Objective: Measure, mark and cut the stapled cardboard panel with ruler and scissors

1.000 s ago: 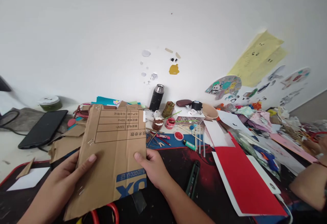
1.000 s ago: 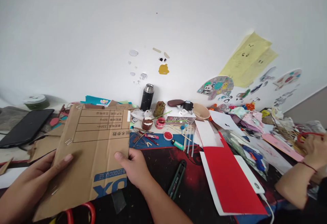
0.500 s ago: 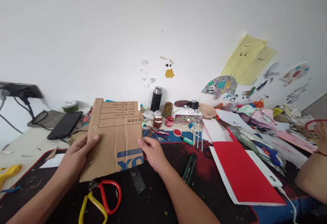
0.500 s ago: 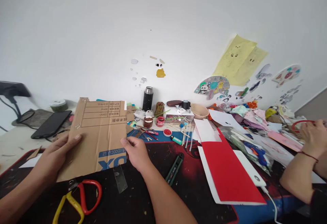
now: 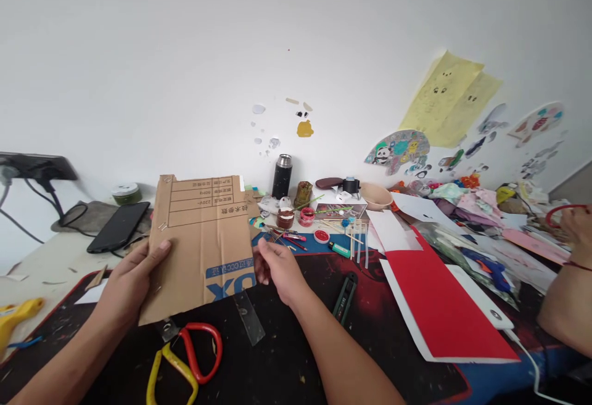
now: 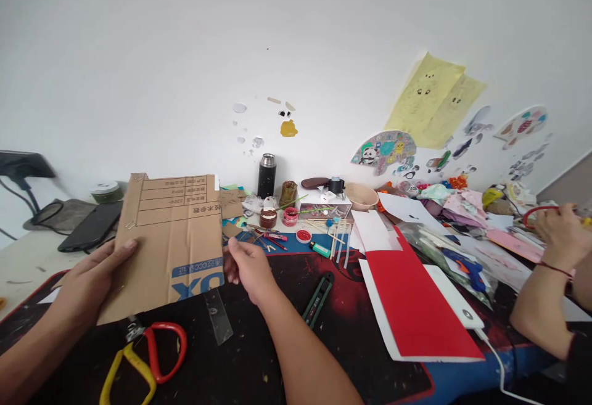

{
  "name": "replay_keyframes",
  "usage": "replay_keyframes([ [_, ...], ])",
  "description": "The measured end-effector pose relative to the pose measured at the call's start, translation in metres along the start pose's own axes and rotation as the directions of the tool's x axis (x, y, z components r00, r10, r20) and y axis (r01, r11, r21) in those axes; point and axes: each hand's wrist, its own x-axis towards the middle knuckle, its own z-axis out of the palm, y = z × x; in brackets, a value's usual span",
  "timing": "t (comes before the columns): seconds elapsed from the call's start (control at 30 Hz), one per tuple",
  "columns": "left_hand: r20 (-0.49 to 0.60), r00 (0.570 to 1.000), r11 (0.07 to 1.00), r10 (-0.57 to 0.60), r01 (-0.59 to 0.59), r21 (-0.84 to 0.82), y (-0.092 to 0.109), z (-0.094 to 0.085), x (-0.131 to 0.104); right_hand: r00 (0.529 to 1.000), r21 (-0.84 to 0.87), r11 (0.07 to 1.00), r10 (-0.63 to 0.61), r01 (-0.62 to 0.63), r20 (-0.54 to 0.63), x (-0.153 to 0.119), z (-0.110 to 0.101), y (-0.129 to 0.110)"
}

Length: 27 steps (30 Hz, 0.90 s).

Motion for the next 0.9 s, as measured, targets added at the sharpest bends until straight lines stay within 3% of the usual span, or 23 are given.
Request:
replay_keyframes([
  [0.13,-0.022,1.0,0.999,-0.011,0.01,-0.05,0.001,-0.002,0.002,0.998,0.115,0.993,0.012,-0.006,-0.06,0.005,-0.007,-0.004],
  [0.33,-0.007,1.0,0.998,-0.003,0.002,-0.063,0.003,0.0,-0.001,0.998,0.122,0.992,0.038,-0.033,-0.039,0.007,-0.007,0.003],
  [0.9,0.171,0.983,0.998,-0.06,0.057,0.024,-0.008,-0.003,-0.001,0.993,0.206,0.972,0.116,-0.115,0.008,0.01,-0.005,0.015],
])
